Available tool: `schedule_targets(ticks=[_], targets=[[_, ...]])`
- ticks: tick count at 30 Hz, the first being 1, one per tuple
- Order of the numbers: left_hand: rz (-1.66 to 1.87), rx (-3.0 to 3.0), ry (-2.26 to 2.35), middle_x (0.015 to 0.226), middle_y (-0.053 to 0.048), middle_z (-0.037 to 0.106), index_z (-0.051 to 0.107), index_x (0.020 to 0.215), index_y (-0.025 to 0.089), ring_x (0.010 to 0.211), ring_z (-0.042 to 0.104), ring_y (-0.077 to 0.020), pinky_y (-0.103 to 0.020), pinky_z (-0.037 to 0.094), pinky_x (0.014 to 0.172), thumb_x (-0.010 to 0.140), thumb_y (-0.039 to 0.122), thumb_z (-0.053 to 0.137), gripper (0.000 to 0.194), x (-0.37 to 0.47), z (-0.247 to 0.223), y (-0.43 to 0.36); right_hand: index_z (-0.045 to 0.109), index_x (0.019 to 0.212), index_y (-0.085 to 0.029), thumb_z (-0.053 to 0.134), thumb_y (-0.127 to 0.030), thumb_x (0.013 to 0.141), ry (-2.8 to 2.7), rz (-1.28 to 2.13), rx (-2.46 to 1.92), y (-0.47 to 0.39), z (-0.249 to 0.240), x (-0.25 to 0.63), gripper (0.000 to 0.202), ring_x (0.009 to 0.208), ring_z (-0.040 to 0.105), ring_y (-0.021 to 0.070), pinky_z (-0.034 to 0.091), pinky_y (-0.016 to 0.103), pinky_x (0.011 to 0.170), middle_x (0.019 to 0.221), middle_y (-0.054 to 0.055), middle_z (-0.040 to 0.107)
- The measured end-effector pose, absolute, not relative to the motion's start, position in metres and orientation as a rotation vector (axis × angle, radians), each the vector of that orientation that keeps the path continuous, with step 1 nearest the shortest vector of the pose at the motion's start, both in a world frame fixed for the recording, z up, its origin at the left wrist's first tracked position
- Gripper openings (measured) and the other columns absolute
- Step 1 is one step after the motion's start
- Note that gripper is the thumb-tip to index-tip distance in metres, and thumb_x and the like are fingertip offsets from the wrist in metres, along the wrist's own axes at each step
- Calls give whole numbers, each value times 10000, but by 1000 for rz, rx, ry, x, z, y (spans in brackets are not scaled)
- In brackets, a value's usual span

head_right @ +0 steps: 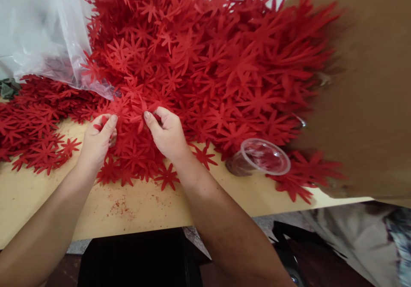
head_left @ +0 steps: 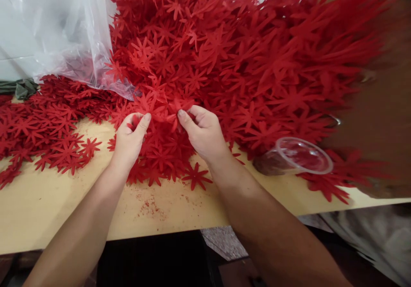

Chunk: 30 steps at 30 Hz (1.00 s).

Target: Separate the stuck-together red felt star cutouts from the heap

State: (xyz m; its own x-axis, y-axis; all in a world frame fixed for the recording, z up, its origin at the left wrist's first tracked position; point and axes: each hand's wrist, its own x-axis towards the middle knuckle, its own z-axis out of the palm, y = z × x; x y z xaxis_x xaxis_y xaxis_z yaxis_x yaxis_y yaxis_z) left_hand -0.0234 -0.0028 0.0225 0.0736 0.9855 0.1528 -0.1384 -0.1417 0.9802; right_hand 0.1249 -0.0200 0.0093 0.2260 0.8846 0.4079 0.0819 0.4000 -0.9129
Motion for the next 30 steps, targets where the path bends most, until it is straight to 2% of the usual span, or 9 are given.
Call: schedule_targets(ticks=[3,5,8,11,14,17,23,26,30], targets=[[1425,1336,992,677,27,587,585,789,200,675,564,-83,-185,447,579,681,352,716,229,-24,20,-1,381,519,-194,583,-677,655,-1202,698,-1086,-21,12,125,541,460,312,49,279,225,442,475,-69,327],[1442,1355,985,776,7,643,625,825,203,776,596,-100,-207,479,665,696,334,704,199,-25,20,-2,356,505,-192,594,-668,651,-1212,698,-1081,-23,14,124,552,458,280,42,257,223,439,475,-72,294],[1404,1357,943,841,-1,677,668,842,204,833,614,-110,-236,493,745,707,326,696,184,-25,21,-6,439,523,-179,636,-601,666,-1242,729,-1037,-26,17,119,487,482,335,45,320,219,471,506,-63,370],[1332,1359,862,840,8,682,686,925,220,840,620,-107,-236,492,774,687,356,717,275,-23,24,-12,584,630,-180,668,-560,662,-1274,792,-969,-28,16,115,391,566,480,76,435,238,570,589,-35,526],[1199,1373,777,797,3,675,694,939,222,835,625,-117,-228,493,748,645,428,735,362,-20,29,-18,630,688,-196,665,-588,649,-1303,841,-928,-26,12,114,395,651,556,110,486,268,654,646,-14,597],[1139,1366,743,764,-4,669,697,903,210,819,625,-119,-220,492,716,620,460,739,379,-19,30,-21,627,695,-191,656,-599,654,-1317,827,-970,-25,9,115,411,645,544,109,476,266,636,648,-11,596],[1359,1358,863,731,17,659,686,770,187,693,581,-73,-199,468,697,657,300,729,165,-18,21,-13,390,531,-195,547,-680,690,-1357,843,-988,-27,14,112,535,479,289,50,295,218,447,500,-66,307],[1405,1290,900,590,56,566,659,730,185,548,484,-45,-178,418,583,679,324,709,157,-21,18,-8,321,538,-203,518,-669,724,-1321,747,-1020,-24,13,118,539,486,258,52,275,224,452,524,-62,270],[1406,1232,942,473,91,410,613,669,182,443,335,-36,-181,315,464,659,367,725,216,-25,18,-3,530,707,-201,544,-566,778,-1236,376,-1181,-19,8,133,373,650,454,114,404,266,586,677,0,458]])
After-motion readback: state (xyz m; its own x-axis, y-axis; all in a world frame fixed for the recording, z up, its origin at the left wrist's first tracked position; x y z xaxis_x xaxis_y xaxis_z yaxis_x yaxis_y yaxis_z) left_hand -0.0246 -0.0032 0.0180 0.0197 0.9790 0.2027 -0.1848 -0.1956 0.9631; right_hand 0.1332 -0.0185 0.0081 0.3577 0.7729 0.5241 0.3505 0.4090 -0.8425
